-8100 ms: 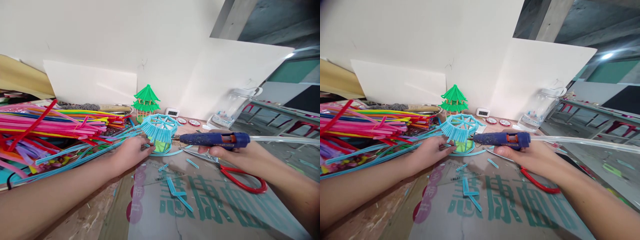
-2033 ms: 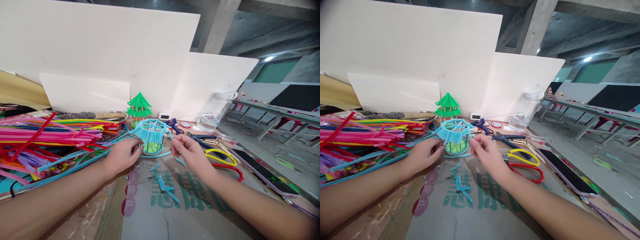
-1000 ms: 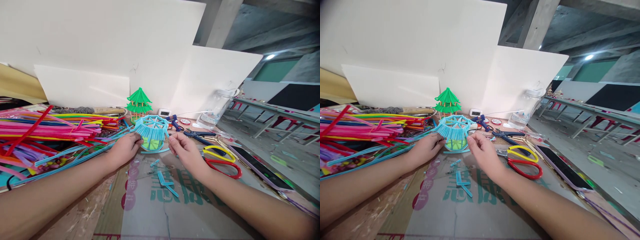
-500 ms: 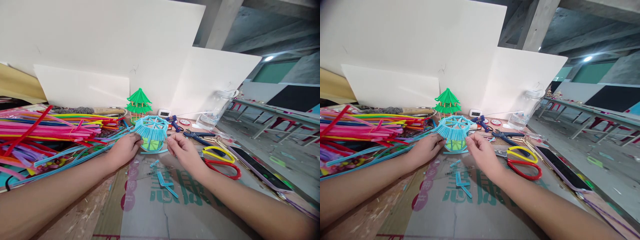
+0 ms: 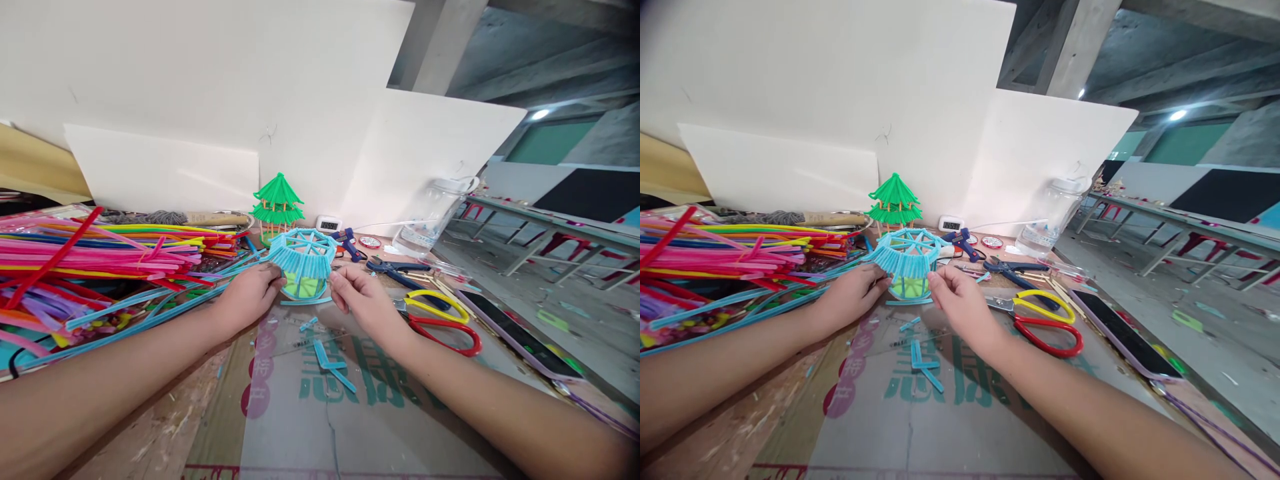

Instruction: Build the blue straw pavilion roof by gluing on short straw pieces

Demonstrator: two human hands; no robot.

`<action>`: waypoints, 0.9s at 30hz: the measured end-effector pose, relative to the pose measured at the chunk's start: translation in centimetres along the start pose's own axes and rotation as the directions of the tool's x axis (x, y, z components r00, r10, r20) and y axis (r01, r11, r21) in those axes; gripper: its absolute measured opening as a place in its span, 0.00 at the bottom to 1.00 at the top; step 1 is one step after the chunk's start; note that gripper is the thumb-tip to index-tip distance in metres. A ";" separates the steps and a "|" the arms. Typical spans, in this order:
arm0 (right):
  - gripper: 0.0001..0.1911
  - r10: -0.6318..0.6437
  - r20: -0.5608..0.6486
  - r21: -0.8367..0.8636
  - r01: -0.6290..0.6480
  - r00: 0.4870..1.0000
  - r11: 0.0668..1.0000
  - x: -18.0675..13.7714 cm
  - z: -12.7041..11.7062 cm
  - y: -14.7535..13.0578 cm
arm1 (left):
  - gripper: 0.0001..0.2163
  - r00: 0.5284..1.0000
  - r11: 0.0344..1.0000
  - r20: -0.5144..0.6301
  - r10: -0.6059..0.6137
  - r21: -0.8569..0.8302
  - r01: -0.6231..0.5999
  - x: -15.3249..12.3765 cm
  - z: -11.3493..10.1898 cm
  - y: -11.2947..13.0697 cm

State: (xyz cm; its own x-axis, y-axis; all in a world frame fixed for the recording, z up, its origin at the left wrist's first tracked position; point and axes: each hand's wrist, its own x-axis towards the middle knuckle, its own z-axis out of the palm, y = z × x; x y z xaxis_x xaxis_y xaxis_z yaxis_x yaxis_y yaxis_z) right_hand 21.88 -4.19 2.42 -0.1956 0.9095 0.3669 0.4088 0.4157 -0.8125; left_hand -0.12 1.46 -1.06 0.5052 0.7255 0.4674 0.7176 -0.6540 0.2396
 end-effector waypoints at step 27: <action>0.25 -0.507 0.219 -0.669 0.506 0.834 0.545 1.1 -3.6 -0.1 | 0.13 1.000 0.999 0.004 0.027 0.046 -0.027 0.0 0.1 -0.1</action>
State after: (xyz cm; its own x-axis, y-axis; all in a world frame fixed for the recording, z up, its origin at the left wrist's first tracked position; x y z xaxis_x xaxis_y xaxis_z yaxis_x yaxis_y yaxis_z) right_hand 24.78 -3.17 4.58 -0.5652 0.5456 0.6188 0.7195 0.6929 0.0462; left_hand -0.20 1.55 -1.15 0.5267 0.7083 0.4700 0.7246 -0.6632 0.1876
